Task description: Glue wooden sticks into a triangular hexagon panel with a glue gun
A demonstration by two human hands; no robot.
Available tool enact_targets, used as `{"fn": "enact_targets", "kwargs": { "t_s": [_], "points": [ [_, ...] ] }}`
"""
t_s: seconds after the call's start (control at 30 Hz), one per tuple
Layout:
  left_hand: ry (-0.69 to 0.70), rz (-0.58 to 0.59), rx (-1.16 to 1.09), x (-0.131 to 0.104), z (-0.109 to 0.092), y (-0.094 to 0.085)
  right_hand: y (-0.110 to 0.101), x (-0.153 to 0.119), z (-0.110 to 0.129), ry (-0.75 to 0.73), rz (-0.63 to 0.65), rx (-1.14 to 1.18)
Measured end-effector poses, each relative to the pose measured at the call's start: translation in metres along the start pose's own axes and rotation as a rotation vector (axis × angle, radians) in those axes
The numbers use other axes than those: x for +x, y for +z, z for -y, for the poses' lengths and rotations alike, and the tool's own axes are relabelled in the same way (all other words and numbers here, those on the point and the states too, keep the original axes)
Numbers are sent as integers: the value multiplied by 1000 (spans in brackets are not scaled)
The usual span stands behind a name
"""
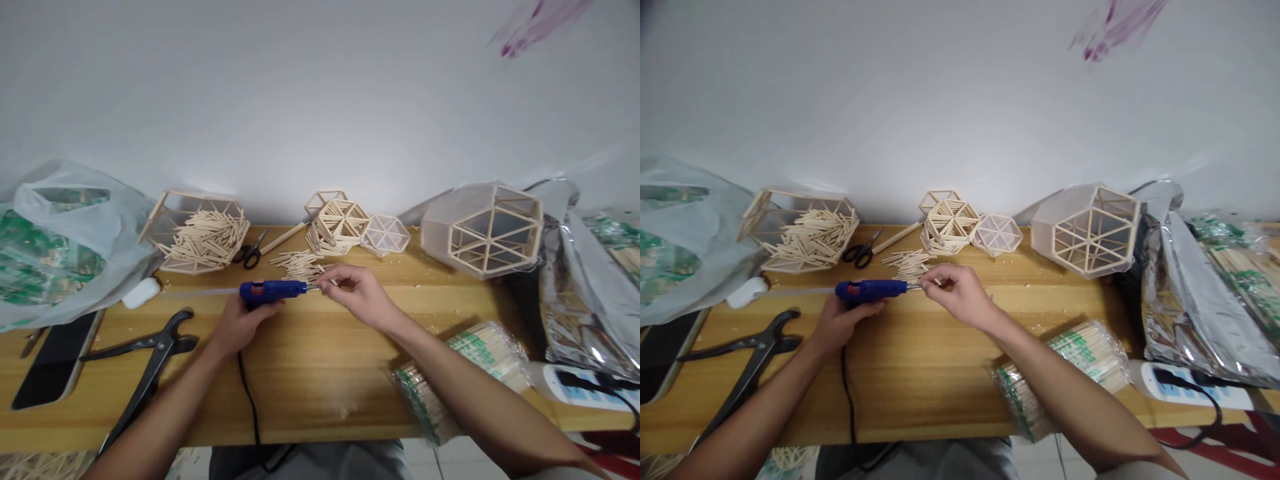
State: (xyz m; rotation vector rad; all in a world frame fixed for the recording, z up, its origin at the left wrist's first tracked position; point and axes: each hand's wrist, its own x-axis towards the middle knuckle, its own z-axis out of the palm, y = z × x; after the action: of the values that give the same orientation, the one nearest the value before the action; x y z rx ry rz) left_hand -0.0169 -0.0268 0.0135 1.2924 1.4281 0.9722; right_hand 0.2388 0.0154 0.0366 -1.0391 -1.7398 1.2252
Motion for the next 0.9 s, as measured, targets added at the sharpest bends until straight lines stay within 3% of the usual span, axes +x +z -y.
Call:
{"fn": "enact_targets", "kwargs": {
  "t_s": [0.43,0.63,0.9],
  "points": [
    [13,8,10,-1,2,-3,3,1,4,62,-22,85],
    [-44,8,-53,-3,4,-5,-2,3,11,214,88,285],
    [-128,71,-266,-3,4,-7,-5,3,13,273,176,512]
  ]
}}
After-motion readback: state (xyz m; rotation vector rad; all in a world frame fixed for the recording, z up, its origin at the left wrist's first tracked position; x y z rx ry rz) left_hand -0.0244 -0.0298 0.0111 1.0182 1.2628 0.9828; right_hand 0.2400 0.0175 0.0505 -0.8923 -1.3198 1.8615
